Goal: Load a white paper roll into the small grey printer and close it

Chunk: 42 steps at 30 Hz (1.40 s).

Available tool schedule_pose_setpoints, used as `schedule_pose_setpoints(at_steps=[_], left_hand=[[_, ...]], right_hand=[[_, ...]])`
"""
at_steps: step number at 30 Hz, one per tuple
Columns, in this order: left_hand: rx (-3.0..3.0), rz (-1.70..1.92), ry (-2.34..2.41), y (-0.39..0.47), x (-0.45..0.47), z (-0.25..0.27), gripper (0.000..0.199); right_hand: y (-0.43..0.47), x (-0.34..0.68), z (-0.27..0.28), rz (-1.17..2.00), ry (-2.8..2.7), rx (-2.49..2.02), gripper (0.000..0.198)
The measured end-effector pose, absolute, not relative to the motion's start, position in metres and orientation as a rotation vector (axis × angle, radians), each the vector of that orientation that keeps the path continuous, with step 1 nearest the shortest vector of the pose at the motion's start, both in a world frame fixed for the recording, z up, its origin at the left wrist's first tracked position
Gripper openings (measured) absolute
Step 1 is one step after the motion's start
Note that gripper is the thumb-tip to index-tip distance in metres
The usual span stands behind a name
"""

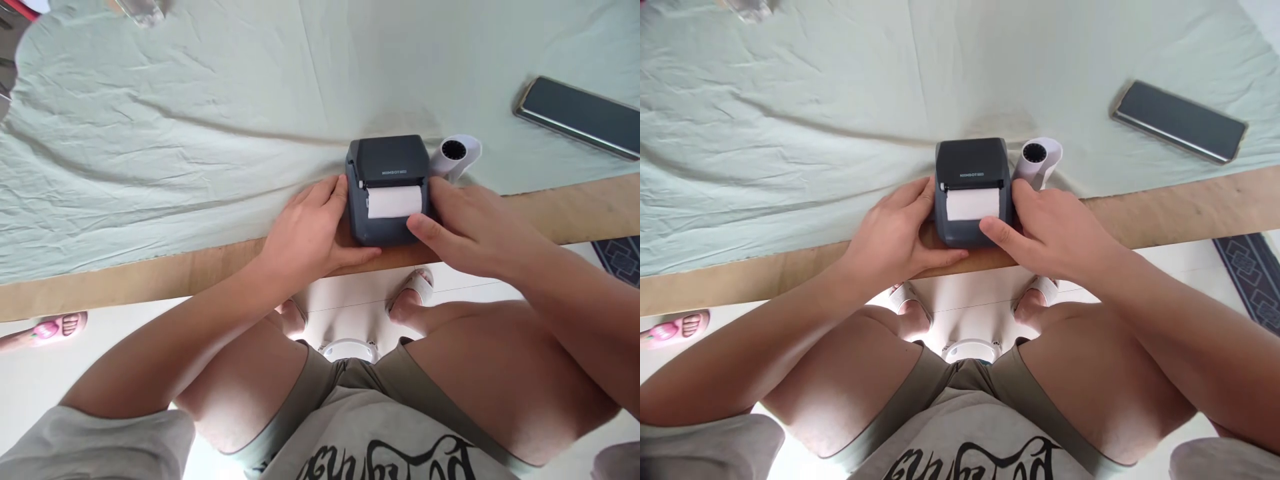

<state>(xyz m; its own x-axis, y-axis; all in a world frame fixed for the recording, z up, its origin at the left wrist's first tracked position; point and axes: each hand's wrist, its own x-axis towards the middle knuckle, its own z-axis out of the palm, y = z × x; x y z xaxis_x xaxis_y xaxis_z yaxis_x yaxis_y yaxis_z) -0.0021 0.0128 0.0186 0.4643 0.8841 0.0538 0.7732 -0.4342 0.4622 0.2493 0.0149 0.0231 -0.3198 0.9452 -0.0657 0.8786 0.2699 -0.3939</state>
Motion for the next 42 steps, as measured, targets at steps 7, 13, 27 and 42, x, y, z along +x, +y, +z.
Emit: schedule_pose_setpoints(at_steps=[7,13,27,42], left_hand=[[2.323,0.448,1.391,0.011,-0.004,0.018,0.093],[2.345,0.407,1.381,0.011,-0.005,0.017,0.095],[2.390,0.369,1.331,0.013,-0.010,0.015,0.098],[2.405,0.393,1.268,0.016,-0.014,0.009,0.104]], right_hand=[[0.017,0.244,0.054,0.392,-2.106,-1.899,0.049],[0.030,0.234,0.062,0.499,-2.022,-1.836,0.032],[0.050,0.222,0.076,0.330,-1.884,-1.633,0.040],[0.120,0.230,0.051,0.322,-2.749,-1.258,0.042]])
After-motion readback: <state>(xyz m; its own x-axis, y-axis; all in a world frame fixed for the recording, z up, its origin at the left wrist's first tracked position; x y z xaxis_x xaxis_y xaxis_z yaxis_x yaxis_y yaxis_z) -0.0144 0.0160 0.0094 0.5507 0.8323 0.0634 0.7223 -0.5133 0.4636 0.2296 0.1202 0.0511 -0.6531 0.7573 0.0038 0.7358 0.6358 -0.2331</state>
